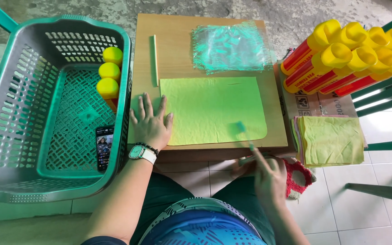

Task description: The person places a sheet of yellow paper on a wooden table and uses a toothbrush to apply a substance to its surface. They then fold the paper in half and continue to brush the folded sheet.

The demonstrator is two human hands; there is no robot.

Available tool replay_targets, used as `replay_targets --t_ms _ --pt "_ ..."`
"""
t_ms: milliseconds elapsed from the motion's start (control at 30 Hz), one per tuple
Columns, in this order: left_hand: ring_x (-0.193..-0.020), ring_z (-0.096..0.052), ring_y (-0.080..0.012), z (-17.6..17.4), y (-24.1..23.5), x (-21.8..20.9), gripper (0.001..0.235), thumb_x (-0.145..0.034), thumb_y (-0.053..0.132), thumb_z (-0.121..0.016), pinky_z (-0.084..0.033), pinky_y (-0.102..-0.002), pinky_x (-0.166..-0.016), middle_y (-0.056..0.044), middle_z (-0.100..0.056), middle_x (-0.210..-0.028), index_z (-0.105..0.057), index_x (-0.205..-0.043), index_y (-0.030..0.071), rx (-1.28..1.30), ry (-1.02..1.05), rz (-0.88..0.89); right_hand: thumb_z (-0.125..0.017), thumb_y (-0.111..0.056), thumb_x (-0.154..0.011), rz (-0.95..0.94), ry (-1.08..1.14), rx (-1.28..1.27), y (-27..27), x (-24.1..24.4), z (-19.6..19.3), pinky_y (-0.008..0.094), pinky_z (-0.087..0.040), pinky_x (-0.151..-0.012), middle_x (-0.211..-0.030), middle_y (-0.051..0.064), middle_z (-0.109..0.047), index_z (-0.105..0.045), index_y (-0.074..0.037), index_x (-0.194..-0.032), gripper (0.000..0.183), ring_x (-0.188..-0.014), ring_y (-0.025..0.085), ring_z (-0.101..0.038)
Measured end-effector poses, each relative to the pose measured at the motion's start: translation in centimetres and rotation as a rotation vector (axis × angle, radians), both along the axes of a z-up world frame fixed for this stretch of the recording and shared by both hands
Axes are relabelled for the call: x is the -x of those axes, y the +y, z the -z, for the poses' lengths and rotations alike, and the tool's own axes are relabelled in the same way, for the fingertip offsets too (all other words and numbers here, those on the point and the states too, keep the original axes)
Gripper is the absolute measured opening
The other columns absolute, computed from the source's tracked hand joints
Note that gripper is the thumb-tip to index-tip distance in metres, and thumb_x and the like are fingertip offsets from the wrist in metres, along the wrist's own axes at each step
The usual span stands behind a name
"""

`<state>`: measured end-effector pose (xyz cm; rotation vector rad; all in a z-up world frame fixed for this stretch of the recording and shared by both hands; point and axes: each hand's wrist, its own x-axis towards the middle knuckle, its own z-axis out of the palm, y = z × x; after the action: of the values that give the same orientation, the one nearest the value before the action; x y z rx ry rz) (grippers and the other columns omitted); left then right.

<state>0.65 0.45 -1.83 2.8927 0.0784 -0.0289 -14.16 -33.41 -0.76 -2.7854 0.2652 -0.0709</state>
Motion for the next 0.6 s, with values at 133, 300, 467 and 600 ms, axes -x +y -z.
replay_targets --t_ms 133,300,467,600 --pt "-0.155 -0.004 -0.0385 -0.2 -0.2 0.2 0.065 -0.101 0.059 -0.02 -0.007 -0.063 -0.12 -0.019 -0.005 -0.169 -0.02 -0.161 0.034 -0.006 0.024 -0.007 -0.05 -0.012 -0.103 0.181 0.009 -0.001 -2.7 0.6 0.3 0.039 -0.048 -0.048 -0.106 0.009 -0.063 -0.05 -0.032 -0.154 0.055 -0.064 0.028 -0.058" --pt "-0.155 -0.006 -0.039 0.1 -0.1 0.3 0.065 -0.101 0.057 -0.021 -0.009 -0.064 -0.119 -0.019 -0.007 -0.169 -0.023 -0.161 0.033 0.005 -0.025 0.0 -0.05 -0.012 -0.099 -0.144 -0.035 -0.139 1.0 1.8 0.3 0.042 -0.051 -0.051 -0.104 0.002 -0.063 -0.051 -0.034 -0.15 0.055 -0.064 0.026 -0.063" --pt "-0.154 -0.011 -0.0388 0.5 0.1 0.4 0.064 -0.102 0.057 -0.023 -0.013 -0.063 -0.119 -0.019 -0.012 -0.168 -0.026 -0.161 0.031 -0.014 -0.054 0.009 -0.052 -0.011 -0.101 -0.094 -0.065 -0.028 -2.8 2.1 2.3 0.029 -0.047 -0.04 -0.096 0.002 -0.061 -0.051 -0.032 -0.15 0.053 -0.056 0.016 -0.051" --pt "-0.154 -0.012 -0.0399 0.8 0.0 0.5 0.064 -0.102 0.056 -0.025 -0.014 -0.065 -0.117 -0.02 -0.014 -0.168 -0.029 -0.16 0.03 -0.005 -0.078 0.002 -0.051 -0.012 -0.103 0.134 -0.09 -0.036 -4.3 2.0 1.2 0.04 -0.044 -0.049 -0.102 0.006 -0.065 -0.059 -0.032 -0.147 0.049 -0.069 0.028 -0.06"
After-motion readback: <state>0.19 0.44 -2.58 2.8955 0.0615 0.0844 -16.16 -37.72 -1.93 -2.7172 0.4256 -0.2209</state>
